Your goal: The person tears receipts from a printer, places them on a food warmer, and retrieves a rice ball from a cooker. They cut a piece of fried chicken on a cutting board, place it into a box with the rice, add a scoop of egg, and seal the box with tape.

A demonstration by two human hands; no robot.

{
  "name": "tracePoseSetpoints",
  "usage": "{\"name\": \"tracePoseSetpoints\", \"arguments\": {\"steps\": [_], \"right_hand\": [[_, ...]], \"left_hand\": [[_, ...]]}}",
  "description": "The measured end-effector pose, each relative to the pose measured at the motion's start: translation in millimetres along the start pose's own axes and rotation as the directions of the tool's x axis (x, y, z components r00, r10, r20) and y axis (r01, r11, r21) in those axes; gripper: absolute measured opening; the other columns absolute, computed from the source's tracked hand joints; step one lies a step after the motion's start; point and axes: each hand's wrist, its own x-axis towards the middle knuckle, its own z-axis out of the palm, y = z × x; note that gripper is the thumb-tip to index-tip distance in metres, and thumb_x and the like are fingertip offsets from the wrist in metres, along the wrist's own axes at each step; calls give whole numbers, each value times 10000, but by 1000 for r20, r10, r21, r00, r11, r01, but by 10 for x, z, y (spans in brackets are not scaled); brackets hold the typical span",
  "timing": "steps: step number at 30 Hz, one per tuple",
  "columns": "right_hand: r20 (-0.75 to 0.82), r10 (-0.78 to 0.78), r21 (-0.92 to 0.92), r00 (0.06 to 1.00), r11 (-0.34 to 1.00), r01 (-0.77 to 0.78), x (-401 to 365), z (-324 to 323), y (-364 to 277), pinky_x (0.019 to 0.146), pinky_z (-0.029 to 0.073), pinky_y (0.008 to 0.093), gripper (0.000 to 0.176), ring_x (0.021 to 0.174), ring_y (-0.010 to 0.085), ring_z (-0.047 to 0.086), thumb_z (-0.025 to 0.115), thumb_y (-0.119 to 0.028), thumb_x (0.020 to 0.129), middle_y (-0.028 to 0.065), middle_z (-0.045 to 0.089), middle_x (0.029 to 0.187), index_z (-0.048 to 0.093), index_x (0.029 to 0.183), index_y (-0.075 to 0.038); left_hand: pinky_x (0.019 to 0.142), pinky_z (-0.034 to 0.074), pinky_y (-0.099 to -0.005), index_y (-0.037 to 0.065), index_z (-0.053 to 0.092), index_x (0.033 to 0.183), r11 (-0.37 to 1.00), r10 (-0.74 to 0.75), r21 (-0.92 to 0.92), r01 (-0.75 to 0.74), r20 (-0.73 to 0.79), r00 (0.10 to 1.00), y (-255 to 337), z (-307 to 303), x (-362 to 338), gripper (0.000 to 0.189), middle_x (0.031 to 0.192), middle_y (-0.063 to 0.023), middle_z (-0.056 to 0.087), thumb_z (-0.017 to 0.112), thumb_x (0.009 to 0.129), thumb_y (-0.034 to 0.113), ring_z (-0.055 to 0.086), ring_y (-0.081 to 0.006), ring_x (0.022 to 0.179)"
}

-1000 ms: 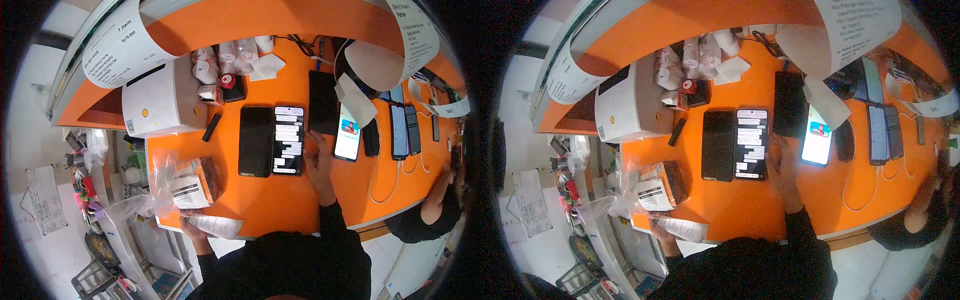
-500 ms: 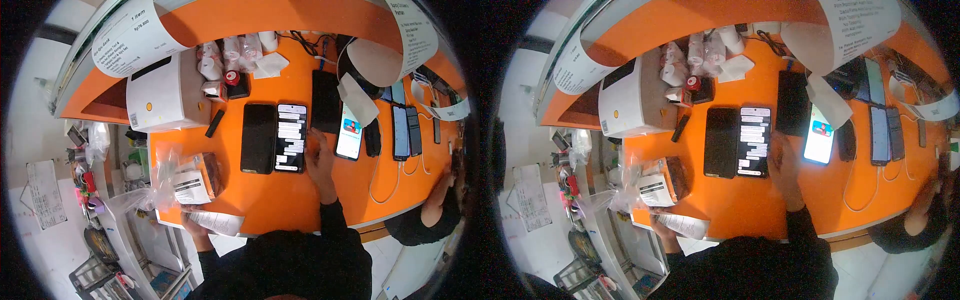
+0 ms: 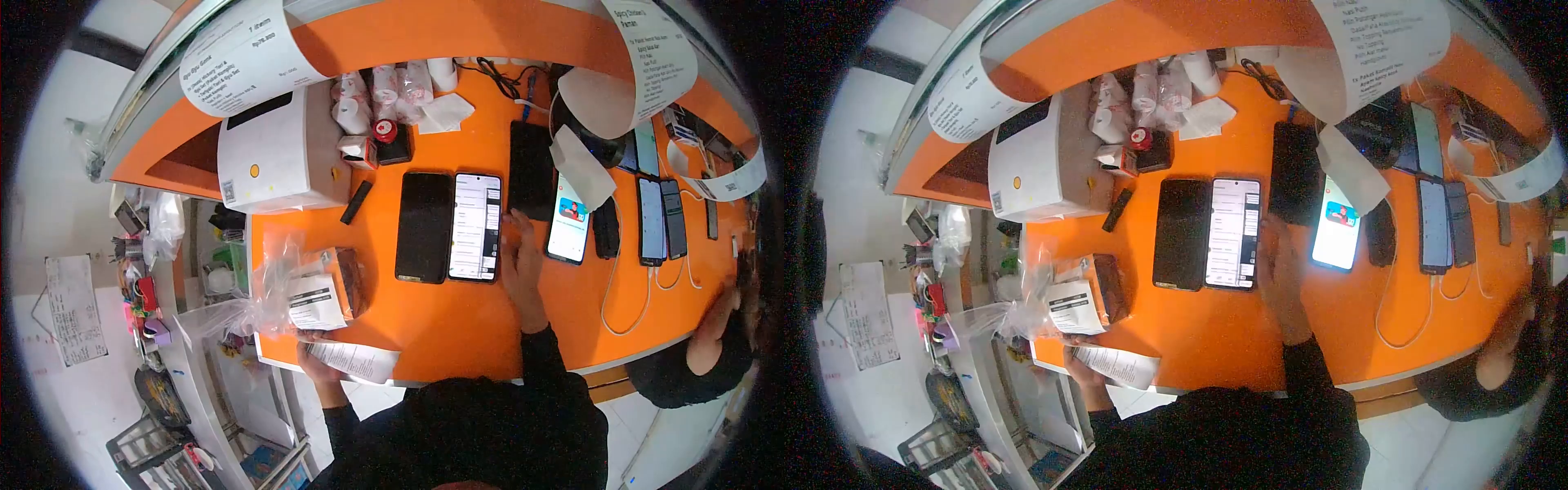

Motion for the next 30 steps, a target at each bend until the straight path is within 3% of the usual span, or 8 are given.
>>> {"name": "tracePoseSetpoints", "arguments": {"steps": [10,14,16,19,21,23,25,30], "right_hand": [[40,37,-76,999,997,-34,-34,12,54,535,387,218,390,630,107,484,444,-55,800,110,498,1056,334,1173,-34],[-162,-185,-190,969,970,154,-76,77,82,608,379,227,326,701,115,459,445,-62,805,114,484,995,364,1117,-11],[-182,18,404,983,913,58,-221,151,57,663,365,242,257,759,125,438,454,-67,803,105,459,927,398,1040,15],[-97,-277,581,956,764,280,-410,245,-953,589,378,233,172,697,136,458,485,-65,775,89,499,829,476,929,11],[333,-407,806,851,591,-33,-616,373,-1460,654,393,260,337,790,168,490,534,-128,760,115,509,929,414,1045,6],[672,-485,738,559,372,-564,-833,556,-1919,791,368,301,538,940,187,475,570,-181,740,118,486,1039,287,1169,-25],[718,-584,632,379,318,-707,-1047,761,-2144,859,330,325,606,1004,192,444,590,-125,717,111,463,1076,234,1201,-48],[719,-639,595,272,365,-716,-1858,1058,-2811,784,402,257,328,890,151,509,595,7,694,104,519,968,453,987,43]], "left_hand": [[734,435,-285,72,491,986,991,39,-132,-24,109,993,-31,-114,-58,269,932,-67,542,376,842,268,508,-159,803],[812,405,-367,54,441,1112,999,-36,-5,37,125,991,14,-37,-328,371,1039,-89,525,352,856,307,502,-211,959],[819,402,-373,50,433,1121,993,-55,-100,64,87,995,53,53,-460,376,1055,-92,519,347,857,303,500,-221,963],[875,365,-397,18,415,1134,965,-119,-211,155,174,977,300,245,-648,383,1094,-134,498,371,851,272,482,-258,999],[882,370,-412,8,382,1158,973,-92,-190,133,210,973,577,364,-734,408,1106,-137,487,366,852,277,468,-278,1019],[884,374,-408,4,351,1179,964,-60,-240,111,208,976,909,524,-842,426,1129,-143,467,326,867,292,463,-283,1027],[875,384,-408,31,340,1195,946,-10,-316,71,189,982,1184,591,-956,429,1140,-160,447,306,872,312,456,-284,1033],[873,383,-387,58,315,1208,963,262,-141,-230,280,924,2115,217,-1602,474,1154,-145,436,304,863,382,439,-288,1055]]}}
